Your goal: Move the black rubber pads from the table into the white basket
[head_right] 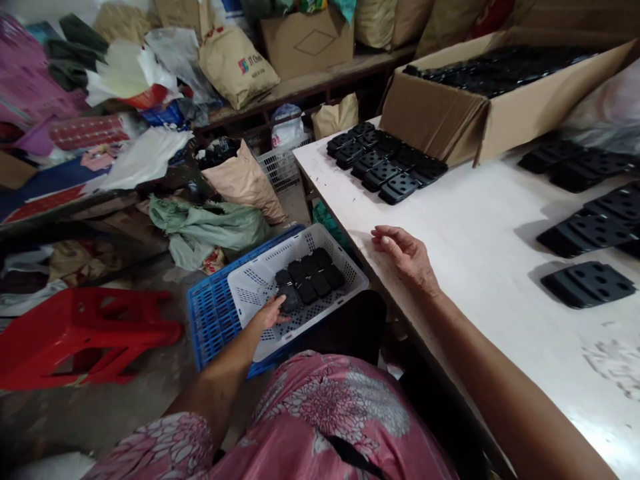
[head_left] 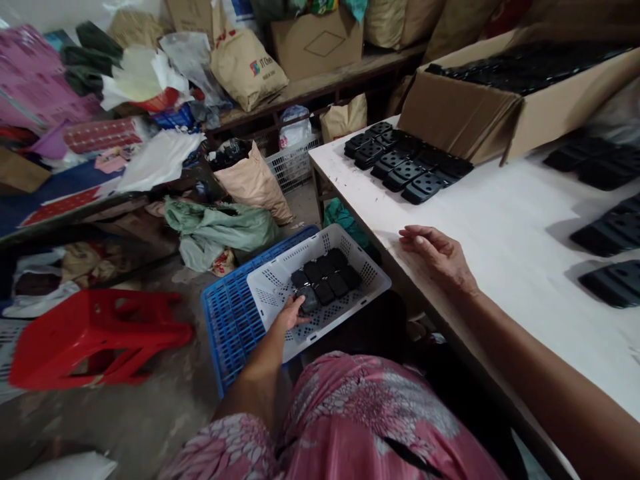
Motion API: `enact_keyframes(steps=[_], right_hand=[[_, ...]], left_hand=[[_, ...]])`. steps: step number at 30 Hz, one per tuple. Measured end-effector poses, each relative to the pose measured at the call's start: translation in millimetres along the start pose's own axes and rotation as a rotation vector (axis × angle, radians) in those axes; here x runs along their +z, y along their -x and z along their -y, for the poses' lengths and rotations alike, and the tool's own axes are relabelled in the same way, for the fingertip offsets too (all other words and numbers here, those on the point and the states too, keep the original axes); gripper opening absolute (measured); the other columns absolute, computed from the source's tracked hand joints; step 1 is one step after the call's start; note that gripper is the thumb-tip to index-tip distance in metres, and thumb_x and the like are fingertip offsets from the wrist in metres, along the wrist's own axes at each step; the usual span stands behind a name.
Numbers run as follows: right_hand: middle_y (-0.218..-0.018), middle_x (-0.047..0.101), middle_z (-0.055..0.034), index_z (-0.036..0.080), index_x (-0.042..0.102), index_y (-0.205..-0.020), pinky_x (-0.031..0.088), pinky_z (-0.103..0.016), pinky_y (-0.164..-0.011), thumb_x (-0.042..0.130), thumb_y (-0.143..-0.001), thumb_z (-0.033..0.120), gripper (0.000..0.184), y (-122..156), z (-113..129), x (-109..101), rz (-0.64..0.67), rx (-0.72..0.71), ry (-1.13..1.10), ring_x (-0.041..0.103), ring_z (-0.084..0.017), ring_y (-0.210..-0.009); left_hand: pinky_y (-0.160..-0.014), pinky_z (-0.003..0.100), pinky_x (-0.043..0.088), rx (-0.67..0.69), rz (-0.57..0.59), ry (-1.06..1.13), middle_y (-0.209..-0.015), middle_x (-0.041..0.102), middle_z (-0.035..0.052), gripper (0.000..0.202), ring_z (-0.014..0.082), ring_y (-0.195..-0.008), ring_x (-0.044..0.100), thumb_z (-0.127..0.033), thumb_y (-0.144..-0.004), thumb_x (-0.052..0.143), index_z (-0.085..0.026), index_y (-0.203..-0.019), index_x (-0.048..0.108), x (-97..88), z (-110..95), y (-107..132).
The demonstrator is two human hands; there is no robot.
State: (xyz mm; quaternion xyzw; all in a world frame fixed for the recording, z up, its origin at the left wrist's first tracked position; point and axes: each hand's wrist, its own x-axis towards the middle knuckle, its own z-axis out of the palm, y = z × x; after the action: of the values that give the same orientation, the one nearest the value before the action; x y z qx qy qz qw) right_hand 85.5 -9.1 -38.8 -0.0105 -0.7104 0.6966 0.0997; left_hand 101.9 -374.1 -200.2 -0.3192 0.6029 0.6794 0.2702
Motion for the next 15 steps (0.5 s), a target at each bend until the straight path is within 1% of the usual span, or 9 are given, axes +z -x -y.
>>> enact_keyframes(steps=[3, 5, 7, 9, 11, 12, 13, 15], right_hand=[[-0.107, 0.07, -0.0081, 0.022, 0.067, -0.108, 0.056, -0.038, -0.086, 0.069, -0.08, 0.053, 0.042, 1.9, 4.5, 7.4, -0.033, -0.021, -0.033, 0.067, -0.022, -0.094], [-0.105, 0.07, -0.0085, 0.02, 0.066, -0.107, 0.057, -0.036, -0.081, 0.069, -0.08, 0.051, 0.042, 4.5, 8.4, 19.2, 0.01, 0.011, -0.051, 0.067, -0.021, -0.089], [-0.102, 0.069, -0.0085, 0.019, 0.064, -0.109, 0.057, -0.035, -0.076, 0.068, -0.08, 0.048, 0.041, 10.1, 11.5, 35.5, 0.13, 0.122, -0.052, 0.066, -0.02, -0.085], [-0.1, 0.069, -0.0083, 0.019, 0.06, -0.115, 0.057, -0.033, -0.07, 0.068, -0.08, 0.042, 0.043, 20.3, 12.8, 53.5, 0.226, 0.29, -0.051, 0.066, -0.02, -0.084], [-0.1, 0.068, -0.0091, 0.018, 0.057, -0.119, 0.056, -0.03, -0.063, 0.068, -0.081, 0.039, 0.045, 35.7, 12.4, 70.4, 0.26, 0.452, -0.077, 0.066, -0.02, -0.085], [-0.1, 0.067, -0.0093, 0.017, 0.055, -0.12, 0.056, -0.029, -0.061, 0.067, -0.081, 0.04, 0.046, 44.9, 12.2, 77.6, 0.288, 0.507, -0.11, 0.066, -0.02, -0.086], [-0.099, 0.067, -0.0088, 0.017, 0.055, -0.119, 0.055, -0.028, -0.06, 0.066, -0.082, 0.043, 0.047, 54.7, 12.4, 83.8, 0.329, 0.54, -0.153, 0.066, -0.02, -0.085], [-0.098, 0.065, -0.0066, 0.017, 0.053, -0.118, 0.055, -0.026, -0.059, 0.064, -0.082, 0.051, 0.05, 74.3, 15.2, 93.1, 0.442, 0.516, -0.255, 0.065, -0.019, -0.084]], left_hand=[[-0.074, 0.041, 0.058, 0.038, 0.039, -0.006, -0.116, 0.061, 0.0079, 0.044, 0.0199, -0.088, 0.065, -0.039, -0.076, 0.074, -0.024, -0.11, 0.05, 2.5, -11.1, 12.7], [-0.076, 0.044, 0.058, 0.062, 0.089, -0.014, -0.119, 0.06, 0.0084, 0.044, 0.0204, -0.09, 0.065, -0.038, -0.077, 0.073, -0.024, -0.112, 0.051, 6.7, -22.4, 25.1], [-0.08, 0.046, 0.057, 0.098, 0.19, -0.023, -0.124, 0.059, 0.0089, 0.045, 0.0223, -0.097, 0.064, -0.037, -0.076, 0.074, -0.024, -0.114, 0.053, 13.4, -37.6, 42.4], [-0.083, 0.048, 0.057, 0.126, 0.317, -0.039, -0.129, 0.058, 0.0085, 0.046, 0.0256, -0.106, 0.062, -0.037, -0.076, 0.074, -0.026, -0.118, 0.055, 21.8, -55.7, 64.5], [-0.084, 0.049, 0.056, 0.101, 0.405, -0.076, -0.129, 0.059, 0.0075, 0.045, 0.0293, -0.109, 0.061, -0.037, -0.077, 0.073, -0.029, -0.119, 0.058, 30.3, -74.4, 88.9], [-0.084, 0.05, 0.056, 0.072, 0.436, -0.099, -0.127, 0.061, 0.0073, 0.044, 0.0308, -0.11, 0.062, -0.038, -0.078, 0.072, -0.03, -0.119, 0.059, 33.8, -83.0, 100.7], [-0.084, 0.05, 0.055, 0.042, 0.468, -0.124, -0.125, 0.063, 0.0074, 0.043, 0.0319, -0.11, 0.062, -0.039, -0.078, 0.072, -0.031, -0.119, 0.06, 36.7, -90.9, 111.6], [-0.085, 0.05, 0.055, 0.003, 0.535, -0.17, -0.121, 0.065, 0.0086, 0.045, 0.0333, -0.11, 0.062, -0.039, -0.078, 0.072, -0.03, -0.12, 0.06, 40.5, -103.2, 129.6]])
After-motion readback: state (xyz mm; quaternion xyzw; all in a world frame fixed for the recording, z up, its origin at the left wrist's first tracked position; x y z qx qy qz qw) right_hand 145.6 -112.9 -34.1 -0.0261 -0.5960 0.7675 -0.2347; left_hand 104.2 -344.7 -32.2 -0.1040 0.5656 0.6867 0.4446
